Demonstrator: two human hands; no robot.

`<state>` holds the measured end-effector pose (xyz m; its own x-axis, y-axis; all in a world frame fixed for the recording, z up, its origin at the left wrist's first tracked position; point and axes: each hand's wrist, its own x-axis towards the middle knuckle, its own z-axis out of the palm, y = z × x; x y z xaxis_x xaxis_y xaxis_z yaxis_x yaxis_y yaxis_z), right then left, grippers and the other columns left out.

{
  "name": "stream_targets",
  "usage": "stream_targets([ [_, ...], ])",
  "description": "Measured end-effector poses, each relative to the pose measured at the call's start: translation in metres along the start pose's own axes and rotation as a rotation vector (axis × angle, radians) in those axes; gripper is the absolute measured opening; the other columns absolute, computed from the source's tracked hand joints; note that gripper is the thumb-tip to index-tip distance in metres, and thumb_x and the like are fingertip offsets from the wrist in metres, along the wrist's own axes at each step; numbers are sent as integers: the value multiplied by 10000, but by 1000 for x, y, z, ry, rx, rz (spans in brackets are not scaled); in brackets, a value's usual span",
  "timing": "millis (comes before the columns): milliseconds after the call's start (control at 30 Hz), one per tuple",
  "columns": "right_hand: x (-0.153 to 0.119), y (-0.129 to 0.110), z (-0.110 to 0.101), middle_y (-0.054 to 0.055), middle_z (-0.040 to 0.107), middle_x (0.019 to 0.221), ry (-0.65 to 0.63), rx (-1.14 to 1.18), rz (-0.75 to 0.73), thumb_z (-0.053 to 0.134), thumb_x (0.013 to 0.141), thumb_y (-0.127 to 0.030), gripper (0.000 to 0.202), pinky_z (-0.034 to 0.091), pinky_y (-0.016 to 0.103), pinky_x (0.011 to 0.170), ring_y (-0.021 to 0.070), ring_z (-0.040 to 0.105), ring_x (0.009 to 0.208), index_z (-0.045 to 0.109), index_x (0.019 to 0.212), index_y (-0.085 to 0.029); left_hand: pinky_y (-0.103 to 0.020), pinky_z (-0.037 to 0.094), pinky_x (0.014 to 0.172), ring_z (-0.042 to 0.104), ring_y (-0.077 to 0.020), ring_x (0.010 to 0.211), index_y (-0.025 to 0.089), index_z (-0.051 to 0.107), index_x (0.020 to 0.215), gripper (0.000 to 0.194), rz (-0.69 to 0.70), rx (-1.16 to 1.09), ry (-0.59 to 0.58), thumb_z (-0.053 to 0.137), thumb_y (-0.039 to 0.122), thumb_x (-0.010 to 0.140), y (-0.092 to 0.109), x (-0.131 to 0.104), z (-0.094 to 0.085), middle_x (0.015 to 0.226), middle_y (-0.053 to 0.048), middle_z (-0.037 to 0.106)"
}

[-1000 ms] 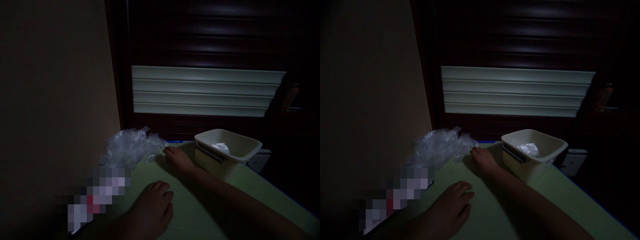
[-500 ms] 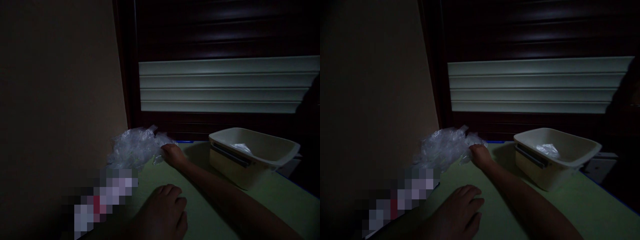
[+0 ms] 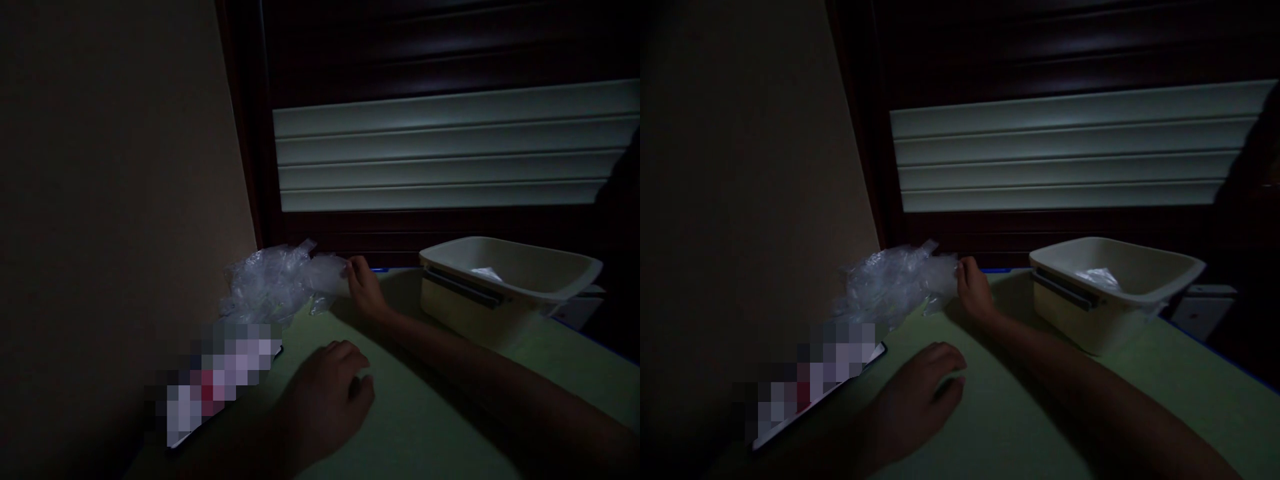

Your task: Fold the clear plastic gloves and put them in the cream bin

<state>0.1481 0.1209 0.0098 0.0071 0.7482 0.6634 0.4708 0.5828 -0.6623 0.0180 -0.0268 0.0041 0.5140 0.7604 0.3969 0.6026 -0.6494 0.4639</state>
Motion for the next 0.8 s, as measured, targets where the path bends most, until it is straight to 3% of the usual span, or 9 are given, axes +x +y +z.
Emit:
stream_targets([
  [100, -17, -16, -23, -14, 525, 698, -21, 111, 21, 339, 928, -374, 228, 440, 267, 603, 139, 537, 641, 472, 884, -194, -269, 441, 774, 559, -159, 808, 171, 586, 855, 125, -100, -99, 63, 467, 151, 822, -6, 5, 0, 863, -19, 585],
  [233, -60, -40, -67, -38, 473, 664, -30, 177, 90, 370, 912, -414, 229, 410, 230, 542, 124, 483, 590, 465, 838, -220, -248, 441, 743, 563, -143, 759, 182, 588, 826, 116, -156, -171, 123, 488, 134, 790, -11, 8, 0, 846, -3, 587],
  [367, -97, -52, -97, -39, 465, 673, -23, 297, 327, 477, 844, -500, 273, 388, 211, 523, 122, 448, 601, 501, 812, -230, -237, 444, 712, 564, -138, 747, 189, 577, 772, 123, -145, -211, 185, 472, 126, 791, -16, 7, 2, 806, 3, 572],
  [533, -107, -49, -104, -37, 455, 623, -121, 423, 567, 585, 718, -587, 391, 332, 214, 458, 113, 399, 534, 528, 733, -200, -263, 456, 688, 572, -150, 748, 184, 559, 760, 113, -150, -227, 232, 462, 133, 786, -18, 9, 2, 793, -6, 557],
  [800, -102, -45, -103, -54, 433, 557, -243, 537, 597, 614, 688, -571, 396, 304, 208, 440, 93, 386, 486, 524, 690, -185, -354, 463, 772, 560, -202, 869, 166, 575, 907, 113, 88, -71, 184, 502, 204, 828, -3, 6, 0, 935, -74, 574],
])
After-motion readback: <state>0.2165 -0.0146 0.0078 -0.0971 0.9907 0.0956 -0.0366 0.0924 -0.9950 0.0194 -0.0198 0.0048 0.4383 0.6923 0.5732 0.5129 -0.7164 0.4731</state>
